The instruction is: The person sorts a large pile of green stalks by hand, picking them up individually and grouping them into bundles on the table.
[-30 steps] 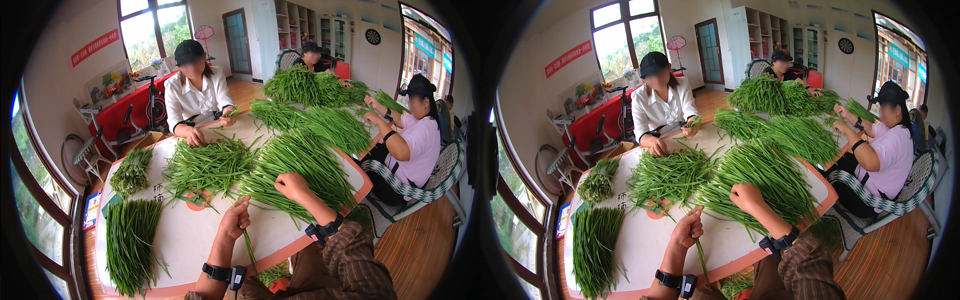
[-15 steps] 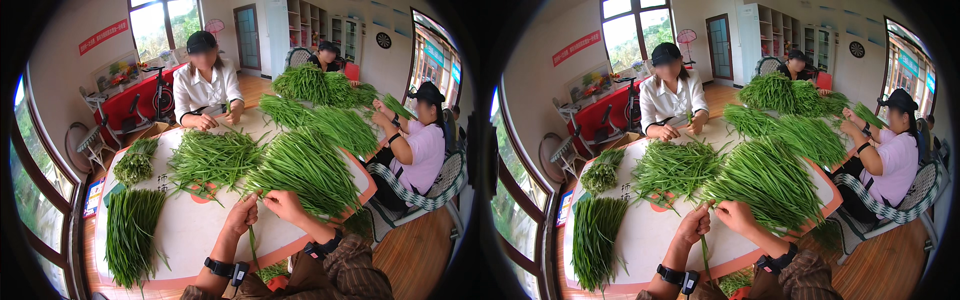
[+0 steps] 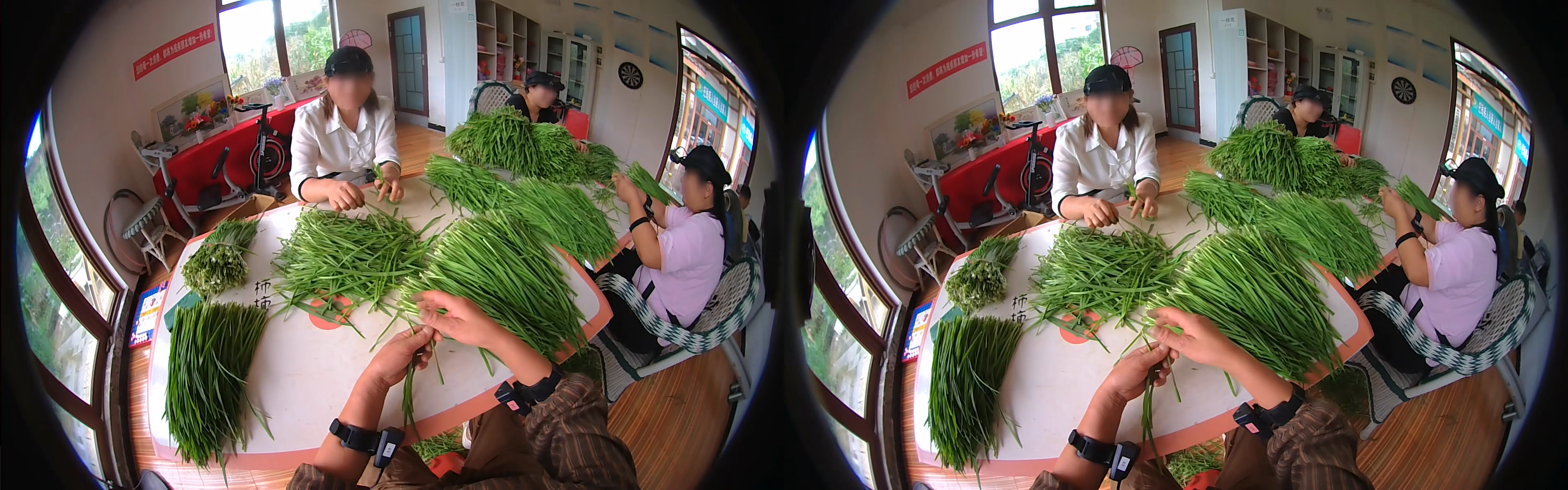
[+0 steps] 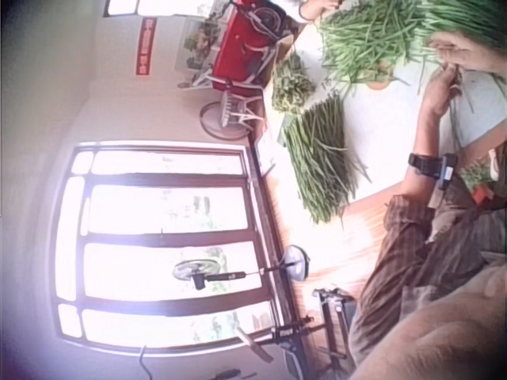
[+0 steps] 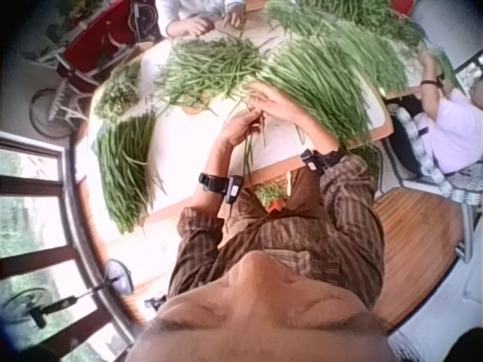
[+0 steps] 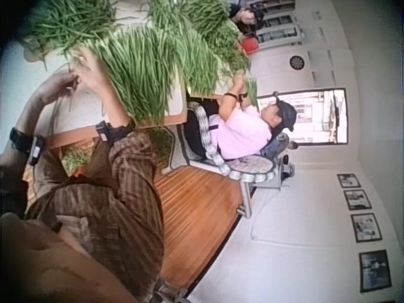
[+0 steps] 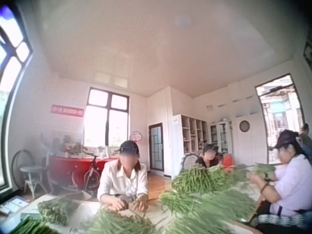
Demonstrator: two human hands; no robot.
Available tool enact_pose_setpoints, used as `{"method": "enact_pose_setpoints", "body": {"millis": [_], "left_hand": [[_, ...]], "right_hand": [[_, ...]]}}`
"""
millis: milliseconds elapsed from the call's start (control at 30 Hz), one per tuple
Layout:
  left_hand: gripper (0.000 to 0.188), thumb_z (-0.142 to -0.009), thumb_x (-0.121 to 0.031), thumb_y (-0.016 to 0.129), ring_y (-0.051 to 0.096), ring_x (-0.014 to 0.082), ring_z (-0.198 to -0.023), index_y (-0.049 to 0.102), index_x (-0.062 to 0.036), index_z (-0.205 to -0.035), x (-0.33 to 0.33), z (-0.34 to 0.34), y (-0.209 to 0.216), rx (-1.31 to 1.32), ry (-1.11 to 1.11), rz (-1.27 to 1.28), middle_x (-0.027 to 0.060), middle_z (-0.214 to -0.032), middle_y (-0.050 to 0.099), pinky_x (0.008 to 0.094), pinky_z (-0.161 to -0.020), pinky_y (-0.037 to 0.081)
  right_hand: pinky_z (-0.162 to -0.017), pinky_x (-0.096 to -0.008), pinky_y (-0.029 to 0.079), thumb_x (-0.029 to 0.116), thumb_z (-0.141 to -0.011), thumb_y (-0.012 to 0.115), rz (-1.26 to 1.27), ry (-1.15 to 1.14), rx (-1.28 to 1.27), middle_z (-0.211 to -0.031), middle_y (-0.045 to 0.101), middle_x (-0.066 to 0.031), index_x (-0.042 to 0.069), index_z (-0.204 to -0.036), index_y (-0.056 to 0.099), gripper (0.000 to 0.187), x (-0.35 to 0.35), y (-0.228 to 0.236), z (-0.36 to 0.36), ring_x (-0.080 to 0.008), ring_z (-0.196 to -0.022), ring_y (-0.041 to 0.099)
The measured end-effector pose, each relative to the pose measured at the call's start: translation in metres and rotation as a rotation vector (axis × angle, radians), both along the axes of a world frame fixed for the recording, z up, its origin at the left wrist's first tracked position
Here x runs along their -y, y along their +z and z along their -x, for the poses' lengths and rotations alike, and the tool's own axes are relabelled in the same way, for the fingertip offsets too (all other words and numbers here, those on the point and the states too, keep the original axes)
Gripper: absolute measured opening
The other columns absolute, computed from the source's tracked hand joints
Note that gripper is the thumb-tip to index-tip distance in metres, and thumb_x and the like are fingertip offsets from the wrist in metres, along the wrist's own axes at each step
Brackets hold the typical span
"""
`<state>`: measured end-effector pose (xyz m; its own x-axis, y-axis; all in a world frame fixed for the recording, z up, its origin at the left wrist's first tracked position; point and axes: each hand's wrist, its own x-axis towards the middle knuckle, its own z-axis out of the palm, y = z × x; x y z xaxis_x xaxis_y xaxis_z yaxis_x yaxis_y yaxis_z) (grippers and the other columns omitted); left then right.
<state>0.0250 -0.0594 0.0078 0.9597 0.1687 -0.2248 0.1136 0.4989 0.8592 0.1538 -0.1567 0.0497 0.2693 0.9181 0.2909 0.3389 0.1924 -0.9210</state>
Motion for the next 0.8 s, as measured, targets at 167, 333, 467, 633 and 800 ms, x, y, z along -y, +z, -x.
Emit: {"method": "enact_pose_setpoints", "body": {"millis": [167,333,467,633,800], "left_hand": [[0.020,-0.090,-0.022,0.041,0.056,0.0178,-0.065,0.051,-0.0052,-0.090,0.008,-0.007,0.002,0.093,-0.012,-0.051,0.0066,-0.081,0.056,0.0283,-0.062,0.045],[0.017,-0.090,-0.022,0.041,0.045,0.0106,-0.055,0.047,-0.0067,-0.095,0.001,-0.001,0.000,0.012,-0.046,0.032,0.0010,-0.068,0.046,0.0237,-0.051,0.039],[0.018,-0.091,-0.025,0.040,0.026,0.0056,-0.044,0.046,-0.0088,-0.096,0.001,-0.004,0.003,-0.053,-0.038,0.076,-0.0040,-0.057,0.032,0.0198,-0.037,0.025],[0.019,-0.091,-0.027,0.040,0.021,0.0045,-0.042,0.048,-0.0089,-0.092,-0.007,-0.003,-0.002,-0.003,0.105,0.168,-0.0062,-0.054,0.026,0.0191,-0.037,0.021],[0.021,-0.090,-0.026,0.041,0.021,0.0054,-0.042,0.048,-0.0070,-0.096,-0.009,-0.007,-0.006,-0.012,0.221,0.183,-0.0057,-0.054,0.026,0.0201,-0.039,0.023]], "right_hand": [[-0.041,-0.0241,0.044,0.023,-0.085,0.051,0.228,0.073,0.142,-0.074,0.061,-0.0101,0.003,-0.106,0.054,0.029,-0.006,0.020,0.013,-0.0091,-0.045,0.053],[-0.051,-0.0216,0.042,0.020,-0.084,0.053,0.108,-0.006,0.359,-0.068,0.061,-0.0071,0.002,-0.092,0.061,0.021,-0.017,-0.010,-0.004,-0.0048,-0.055,0.051],[-0.049,-0.0295,0.040,0.024,-0.081,0.055,0.206,-0.031,0.167,-0.056,0.054,-0.0092,0.001,-0.075,0.058,0.024,-0.012,-0.017,-0.019,-0.0124,-0.048,0.046],[-0.063,-0.0377,0.045,0.028,-0.076,0.059,0.193,-0.548,0.610,-0.069,0.060,-0.0141,0.004,-0.079,0.063,0.025,-0.014,-0.019,-0.076,-0.0286,-0.067,0.058],[-0.071,-0.0380,0.046,0.026,-0.072,0.061,0.383,-0.537,0.750,-0.078,0.062,-0.0132,0.007,-0.076,0.065,0.020,-0.022,-0.041,-0.104,-0.0311,-0.076,0.058]]}}
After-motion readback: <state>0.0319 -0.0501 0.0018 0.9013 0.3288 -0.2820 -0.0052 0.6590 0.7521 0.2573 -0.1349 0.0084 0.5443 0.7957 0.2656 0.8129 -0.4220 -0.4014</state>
